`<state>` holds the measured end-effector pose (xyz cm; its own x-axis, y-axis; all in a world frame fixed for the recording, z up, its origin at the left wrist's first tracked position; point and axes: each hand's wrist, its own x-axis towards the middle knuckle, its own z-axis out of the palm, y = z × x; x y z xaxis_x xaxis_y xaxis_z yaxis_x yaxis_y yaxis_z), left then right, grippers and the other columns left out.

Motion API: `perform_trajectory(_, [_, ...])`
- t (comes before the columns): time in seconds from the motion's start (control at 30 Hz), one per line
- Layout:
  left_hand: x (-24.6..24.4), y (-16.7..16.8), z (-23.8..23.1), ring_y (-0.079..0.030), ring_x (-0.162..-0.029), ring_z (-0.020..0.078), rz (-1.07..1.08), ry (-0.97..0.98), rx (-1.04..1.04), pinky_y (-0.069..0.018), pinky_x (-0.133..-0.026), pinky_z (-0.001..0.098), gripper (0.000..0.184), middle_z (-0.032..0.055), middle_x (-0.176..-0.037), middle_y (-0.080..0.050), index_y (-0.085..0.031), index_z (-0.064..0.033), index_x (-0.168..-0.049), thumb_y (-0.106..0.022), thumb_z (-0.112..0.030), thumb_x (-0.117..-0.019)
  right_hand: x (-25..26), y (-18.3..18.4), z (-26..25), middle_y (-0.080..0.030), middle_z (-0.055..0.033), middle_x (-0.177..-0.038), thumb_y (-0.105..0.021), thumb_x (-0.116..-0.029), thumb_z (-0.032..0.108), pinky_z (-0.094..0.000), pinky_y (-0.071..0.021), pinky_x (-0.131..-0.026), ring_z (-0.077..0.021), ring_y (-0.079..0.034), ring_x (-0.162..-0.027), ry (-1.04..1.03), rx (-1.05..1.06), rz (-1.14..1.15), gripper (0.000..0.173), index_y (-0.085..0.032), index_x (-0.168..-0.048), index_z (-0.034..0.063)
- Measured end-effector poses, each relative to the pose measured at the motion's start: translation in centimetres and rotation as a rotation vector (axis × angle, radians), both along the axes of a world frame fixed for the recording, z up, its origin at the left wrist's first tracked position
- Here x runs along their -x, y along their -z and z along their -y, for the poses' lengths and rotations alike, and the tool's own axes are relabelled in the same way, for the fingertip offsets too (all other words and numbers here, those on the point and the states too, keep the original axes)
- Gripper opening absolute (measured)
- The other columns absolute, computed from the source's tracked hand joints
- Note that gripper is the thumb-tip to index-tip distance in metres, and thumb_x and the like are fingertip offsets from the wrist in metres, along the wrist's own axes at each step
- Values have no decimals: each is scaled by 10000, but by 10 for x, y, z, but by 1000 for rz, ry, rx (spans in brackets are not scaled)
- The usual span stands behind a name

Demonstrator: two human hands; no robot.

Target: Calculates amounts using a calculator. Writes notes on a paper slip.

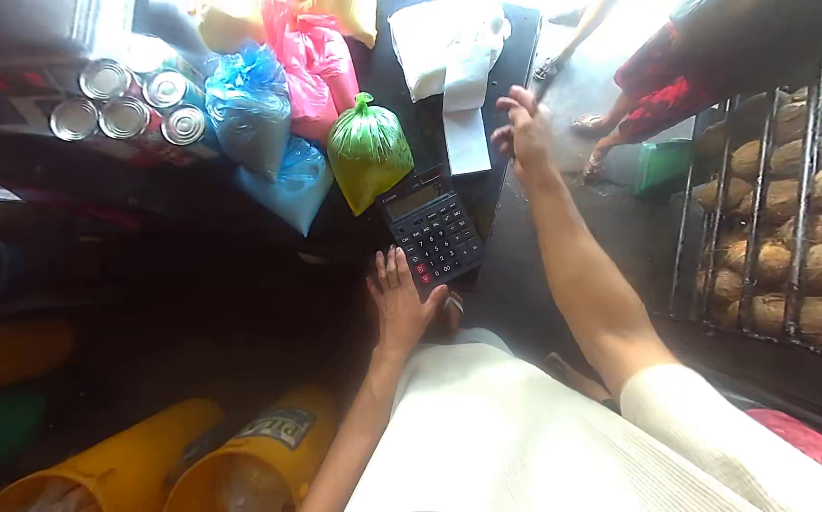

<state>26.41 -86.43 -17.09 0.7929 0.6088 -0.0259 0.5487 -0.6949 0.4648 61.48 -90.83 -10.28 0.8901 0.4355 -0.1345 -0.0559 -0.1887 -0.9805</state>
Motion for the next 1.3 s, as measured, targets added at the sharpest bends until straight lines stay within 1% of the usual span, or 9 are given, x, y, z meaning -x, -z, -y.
perform_trajectory(0.1, [4,-9,-8,-143,-1569,375,-27,32,36,-86,-1188,733,1015,138,-1679,-260,-253,-67,-1623,-457,-770,-919,-34,-2,-36,-658,-84,-1290,-361,-1072,167,-262,-523,-531,-121,-626,-632,4,-19,-135,456,-420,-1521,115])
perform_trajectory(0.2, [13,-9,-13,-148,-1572,352,-24,66,80,-87,-1183,745,987,107,-1683,-266,-275,-83,-1620,-450,-763,-927,-32,-4,-40,-625,-69,-1034,-407,-1058,169,-269,-527,-521,-117,-566,-566,7,-6,-103,432,-464,-1485,141])
perform_trajectory(0.27, [17,-7,-20,-154,-1571,356,-8,103,99,-84,-1180,750,983,103,-1682,-272,-270,-88,-1623,-440,-763,-929,-20,-5,-33,-624,-59,-938,-411,-1056,189,-307,-546,-555,-126,-574,-578,-21,101,1,393,-510,-1432,128])
perform_trajectory(0.37, [23,-10,-32,-205,-1557,366,1,176,127,-83,-1171,754,957,115,-1658,-324,-289,-76,-1616,-433,-742,-944,-1,-6,-16,-682,-110,-1031,-343,-1074,169,-387,-547,-604,-172,-605,-639,-125,329,159,420,-566,-1428,134])
perform_trajectory(0.47, [24,-11,-45,-252,-1542,361,22,221,111,-89,-1165,758,913,109,-1626,-387,-326,-84,-1602,-464,-708,-949,31,-8,2,-727,-54,-1187,-333,-1049,113,-384,-550,-614,-156,-655,-691,-240,499,307,443,-578,-1419,123])
perform_trajectory(0.6, [18,-5,-41,-236,-1537,404,70,192,102,-129,-1133,794,992,161,-1606,-394,-340,-61,-1585,-541,-748,-898,126,-15,40,-688,-151,-1172,-455,-999,-2,-458,-582,-873,-258,-691,-993,-507,487,656,395,-625,-1353,44])
perform_trajectory(0.7, [8,2,-30,-212,-1533,434,87,134,49,-158,-1124,788,1038,181,-1609,-366,-331,-81,-1587,-553,-788,-861,189,-12,63,-744,-106,-946,-611,-921,36,-515,-595,-691,-276,-720,-797,-735,524,671,425,-686,-1330,126])
perform_trajectory(0.83, [7,3,-27,-172,-1541,441,50,135,30,-156,-1129,777,1009,187,-1631,-320,-267,-78,-1610,-586,-700,-882,235,-1,71,-731,-92,-812,-635,-927,107,-498,-541,-534,-297,-694,-643,-844,627,619,456,-659,-1378,164])
perform_trajectory(1.3, [6,7,-25,-143,-1554,413,65,121,24,-116,-1148,768,1065,155,-1653,-290,-229,-92,-1624,-708,-586,-811,246,6,61,-746,-53,-807,-633,-926,62,-458,-524,-511,-259,-690,-621,-747,666,679,456,-651,-1379,109])
